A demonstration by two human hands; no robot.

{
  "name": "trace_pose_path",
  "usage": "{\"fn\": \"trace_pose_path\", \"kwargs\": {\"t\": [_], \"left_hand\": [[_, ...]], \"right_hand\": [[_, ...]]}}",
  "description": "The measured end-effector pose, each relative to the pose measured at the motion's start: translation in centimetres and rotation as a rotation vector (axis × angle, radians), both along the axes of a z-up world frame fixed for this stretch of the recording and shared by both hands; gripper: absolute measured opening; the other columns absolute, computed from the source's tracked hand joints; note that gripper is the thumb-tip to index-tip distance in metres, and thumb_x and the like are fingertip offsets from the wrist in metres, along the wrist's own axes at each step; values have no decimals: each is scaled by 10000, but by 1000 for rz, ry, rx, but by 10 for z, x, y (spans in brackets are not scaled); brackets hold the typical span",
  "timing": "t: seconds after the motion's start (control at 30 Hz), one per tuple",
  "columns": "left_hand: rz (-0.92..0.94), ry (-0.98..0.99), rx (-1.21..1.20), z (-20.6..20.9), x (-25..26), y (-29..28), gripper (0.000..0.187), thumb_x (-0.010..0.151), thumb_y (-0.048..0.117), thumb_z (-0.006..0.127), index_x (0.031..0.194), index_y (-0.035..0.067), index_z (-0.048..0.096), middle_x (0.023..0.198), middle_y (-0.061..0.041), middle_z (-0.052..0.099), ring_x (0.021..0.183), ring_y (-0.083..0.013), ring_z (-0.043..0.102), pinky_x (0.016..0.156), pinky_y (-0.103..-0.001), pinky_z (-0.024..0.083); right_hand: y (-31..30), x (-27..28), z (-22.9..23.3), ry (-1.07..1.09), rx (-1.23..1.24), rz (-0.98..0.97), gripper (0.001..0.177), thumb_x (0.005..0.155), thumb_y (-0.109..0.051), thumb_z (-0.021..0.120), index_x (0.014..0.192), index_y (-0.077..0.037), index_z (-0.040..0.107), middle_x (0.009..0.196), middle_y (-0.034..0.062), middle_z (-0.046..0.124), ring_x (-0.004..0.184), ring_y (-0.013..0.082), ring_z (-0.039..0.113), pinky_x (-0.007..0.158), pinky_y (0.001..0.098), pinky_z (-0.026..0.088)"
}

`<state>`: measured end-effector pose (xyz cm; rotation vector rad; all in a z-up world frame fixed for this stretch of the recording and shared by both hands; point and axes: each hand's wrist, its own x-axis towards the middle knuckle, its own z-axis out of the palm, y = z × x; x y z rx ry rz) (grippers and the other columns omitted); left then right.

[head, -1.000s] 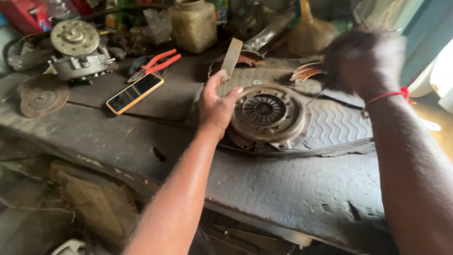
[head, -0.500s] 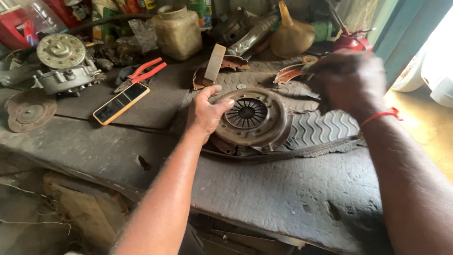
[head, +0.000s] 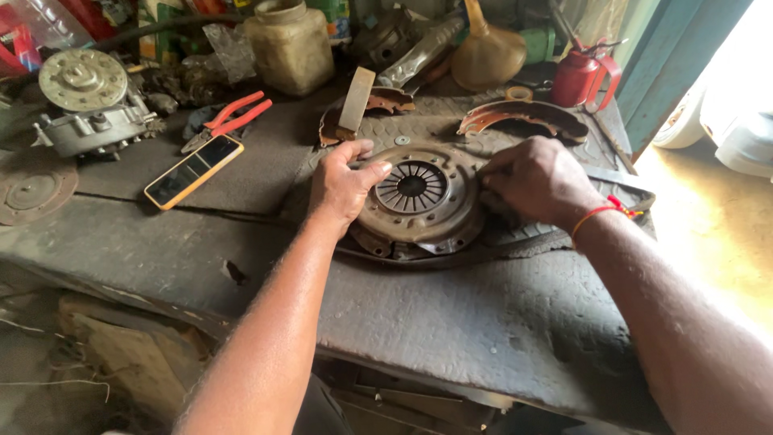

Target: The person wipes a clutch pressure plate with a cloth and a rag, then handles a brake shoe and other metal components at a workbench.

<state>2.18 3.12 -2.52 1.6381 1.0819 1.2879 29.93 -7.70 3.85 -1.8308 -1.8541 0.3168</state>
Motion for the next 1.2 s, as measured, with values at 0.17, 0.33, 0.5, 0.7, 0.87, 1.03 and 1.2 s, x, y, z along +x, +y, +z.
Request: {"fn": "trace_pose_path", "kwargs": {"t": [0.17, 0.33, 0.5, 0.7, 0.87, 1.03, 1.2], "left_hand": [[-45, -4, 38, -6, 0, 9, 573, 731, 232, 835, 1227, -18, 692, 1171, -129, 735, 1066, -207, 689, 950, -318, 539], [-85, 78, 74, 6, -6, 7, 542, 719, 274, 836, 1174, 2, 727, 1145, -96, 742, 1047, -185, 694, 936, -306, 542], [-151, 56, 83, 2, -6, 16, 567, 727, 291, 835, 1199, -2, 718, 1136, -92, 723, 1046, -181, 668, 939, -308, 532], [-182, 15, 70, -3, -4, 19, 582, 728, 281, 831, 1216, -11, 703, 1144, -93, 724, 1053, -181, 674, 946, -307, 535], [-147, 68, 44, 3, -6, 14, 579, 733, 263, 827, 1229, -5, 699, 1144, -85, 732, 1048, -180, 684, 938, -301, 540], [-157, 47, 21, 5, -4, 12, 563, 725, 237, 824, 1224, 8, 696, 1146, -84, 739, 1043, -170, 692, 944, -291, 541], [-141, 40, 30, 7, -1, 11, 505, 744, 215, 808, 1193, 0, 723, 1087, -99, 747, 990, -173, 693, 901, -297, 561]], "right_hand": [[5, 18, -14, 807, -8, -114, 218, 954, -89, 605, 1062, -44, 789, 812, 132, 719, 576, 245, 608, 508, 403, 482], [-14, 32, 3, 694, -122, -6, 214, 896, -60, 653, 1052, -66, 798, 797, 109, 745, 583, 217, 647, 508, 377, 521], [-7, 7, 4, 34, 39, 132, 225, 793, -228, 794, 999, -143, 822, 913, 77, 803, 826, 219, 767, 788, 373, 590], [4, 2, -7, -16, 129, -7, 343, 784, -297, 797, 1096, -153, 785, 988, 116, 785, 915, 275, 748, 830, 408, 574], [9, 9, -12, 8, 65, 32, 283, 820, -322, 781, 1046, -153, 807, 963, 124, 782, 853, 269, 759, 817, 396, 584], [7, 9, -7, -7, 24, 4, 268, 787, -309, 795, 967, -111, 804, 922, 125, 791, 814, 267, 766, 790, 396, 595], [13, -10, -5, -91, 87, -153, 262, 800, -331, 783, 991, -155, 812, 913, 142, 772, 827, 314, 740, 798, 425, 578]]}}
